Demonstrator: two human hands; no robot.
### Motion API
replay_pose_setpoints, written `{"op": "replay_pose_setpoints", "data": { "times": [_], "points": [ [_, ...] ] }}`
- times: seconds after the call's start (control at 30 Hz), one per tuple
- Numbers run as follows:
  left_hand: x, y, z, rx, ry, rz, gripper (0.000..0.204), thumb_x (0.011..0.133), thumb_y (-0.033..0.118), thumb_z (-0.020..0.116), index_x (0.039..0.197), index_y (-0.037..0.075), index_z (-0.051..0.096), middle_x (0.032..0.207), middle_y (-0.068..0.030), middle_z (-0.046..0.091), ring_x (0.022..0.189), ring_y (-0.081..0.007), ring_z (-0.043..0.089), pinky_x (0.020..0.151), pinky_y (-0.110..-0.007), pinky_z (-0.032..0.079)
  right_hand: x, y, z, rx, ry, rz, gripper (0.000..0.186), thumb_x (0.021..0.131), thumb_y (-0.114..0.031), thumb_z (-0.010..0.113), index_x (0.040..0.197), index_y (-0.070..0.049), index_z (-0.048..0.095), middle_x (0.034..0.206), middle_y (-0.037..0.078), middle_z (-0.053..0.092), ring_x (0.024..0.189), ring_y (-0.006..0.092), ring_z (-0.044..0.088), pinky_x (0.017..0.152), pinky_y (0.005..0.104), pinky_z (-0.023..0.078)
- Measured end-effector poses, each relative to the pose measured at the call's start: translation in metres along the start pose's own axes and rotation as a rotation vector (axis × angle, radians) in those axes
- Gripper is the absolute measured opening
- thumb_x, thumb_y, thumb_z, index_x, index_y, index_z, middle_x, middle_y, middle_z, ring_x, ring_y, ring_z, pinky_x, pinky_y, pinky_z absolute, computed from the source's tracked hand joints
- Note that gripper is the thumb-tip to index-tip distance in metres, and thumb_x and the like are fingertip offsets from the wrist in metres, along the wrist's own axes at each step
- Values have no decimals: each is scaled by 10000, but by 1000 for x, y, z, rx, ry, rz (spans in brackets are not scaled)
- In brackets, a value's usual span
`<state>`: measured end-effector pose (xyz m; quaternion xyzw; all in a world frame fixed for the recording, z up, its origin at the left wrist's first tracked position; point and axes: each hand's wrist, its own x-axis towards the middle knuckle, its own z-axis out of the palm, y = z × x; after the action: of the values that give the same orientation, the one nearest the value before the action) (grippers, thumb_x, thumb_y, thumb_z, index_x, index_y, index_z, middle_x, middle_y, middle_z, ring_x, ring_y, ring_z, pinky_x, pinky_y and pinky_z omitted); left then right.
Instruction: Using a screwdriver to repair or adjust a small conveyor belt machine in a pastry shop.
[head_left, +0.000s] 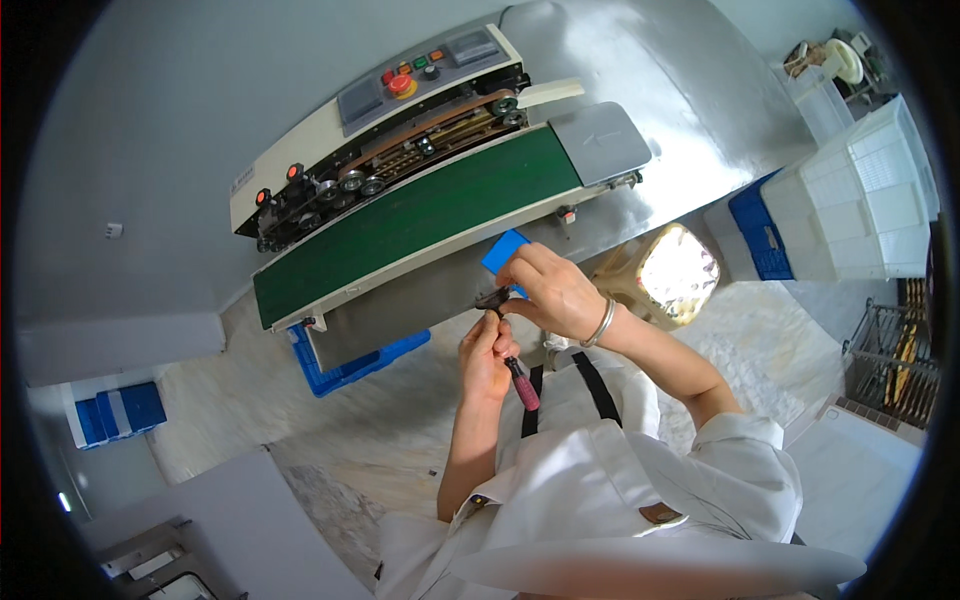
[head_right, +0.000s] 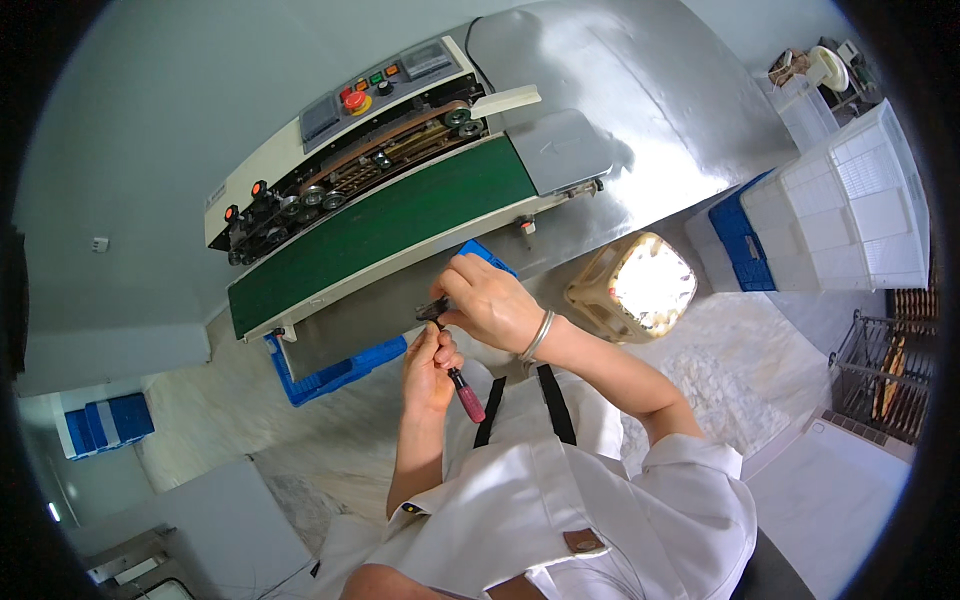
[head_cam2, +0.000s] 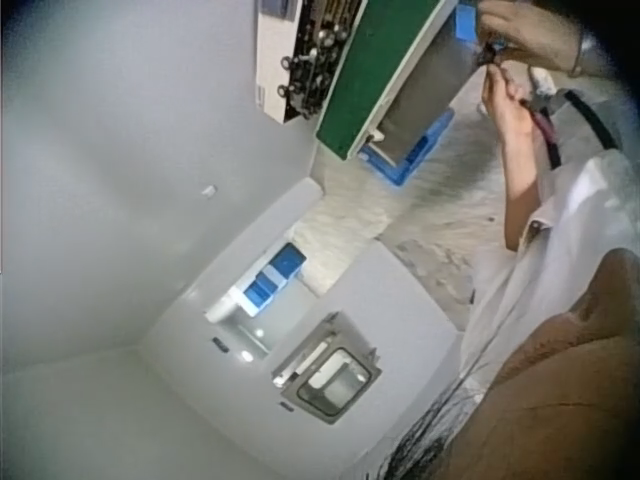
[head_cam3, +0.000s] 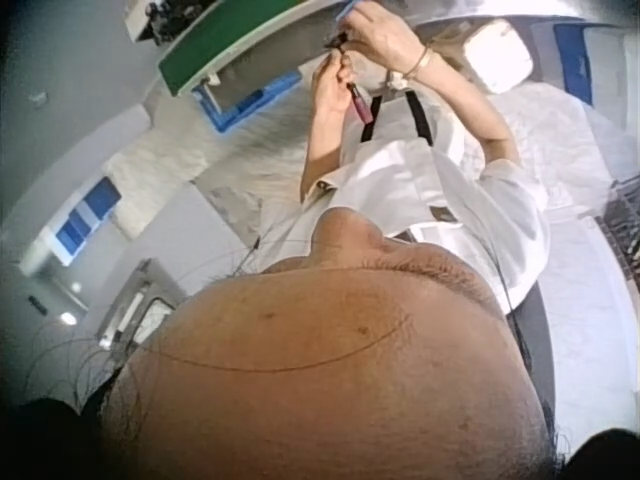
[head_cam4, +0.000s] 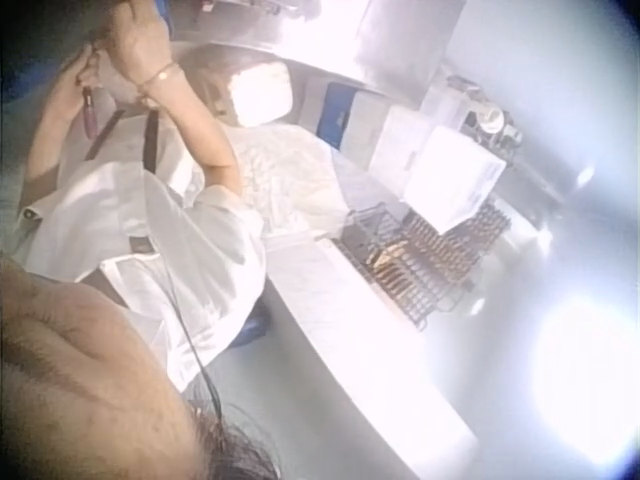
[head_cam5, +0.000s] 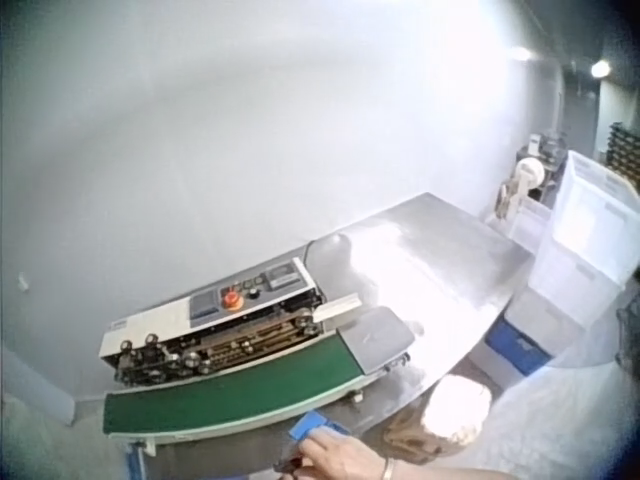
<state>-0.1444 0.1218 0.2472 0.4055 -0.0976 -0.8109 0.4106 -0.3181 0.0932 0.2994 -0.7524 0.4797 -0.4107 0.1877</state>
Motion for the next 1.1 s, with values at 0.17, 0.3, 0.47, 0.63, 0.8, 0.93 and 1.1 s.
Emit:
{"op": "replay_pose_setpoints", "data": {
  "times": [0.17,0.3,0.47,0.63,0.8,0.93,1.1],
  "points": [
    [-2,5,7,-44,-16,-57,169,939,222,541,984,61,560,747,3,502,565,-43,389,519,-191,328,-1,-2,-3,-1,-13,9,289,651,-69,712,884,-60,540,846,81,517,815,276,541,692,357,470],
    [-2,6,10,-20,20,-31,173,941,220,536,995,57,559,735,5,497,564,-46,388,514,-191,326,-2,-2,0,13,-4,-22,243,677,-68,686,870,-56,539,843,84,514,811,271,542,686,353,470],
    [-2,7,9,-2,32,-45,175,943,219,532,998,55,557,732,3,495,563,-49,383,511,-190,323,-3,1,0,20,-5,-47,219,695,-75,671,869,-52,541,845,85,516,814,267,543,687,350,470],
    [0,8,0,-37,-7,-67,163,944,206,530,988,53,564,740,4,509,575,-44,401,530,-197,319,-3,4,1,112,-10,-24,269,668,-64,700,883,-44,540,850,88,517,829,274,541,701,354,465],
    [0,15,-2,-390,-128,-279,141,959,178,484,1053,81,524,701,10,474,579,-55,398,524,-191,334,0,4,-8,156,2,18,286,661,-58,711,886,-41,534,852,88,518,831,277,539,704,366,460],
    [1,18,-4,-461,-150,-358,132,959,165,476,1056,89,523,702,10,477,583,-59,395,529,-198,338,-2,8,2,198,50,4,289,661,-82,739,879,-61,550,839,81,516,802,273,545,686,370,459],
    [2,20,-2,-504,-175,-369,133,958,151,471,1053,78,530,706,7,479,593,-68,396,532,-201,336,0,7,-1,185,44,-10,275,665,-69,728,872,-56,546,836,85,513,802,277,545,687,372,457]
  ]
}}
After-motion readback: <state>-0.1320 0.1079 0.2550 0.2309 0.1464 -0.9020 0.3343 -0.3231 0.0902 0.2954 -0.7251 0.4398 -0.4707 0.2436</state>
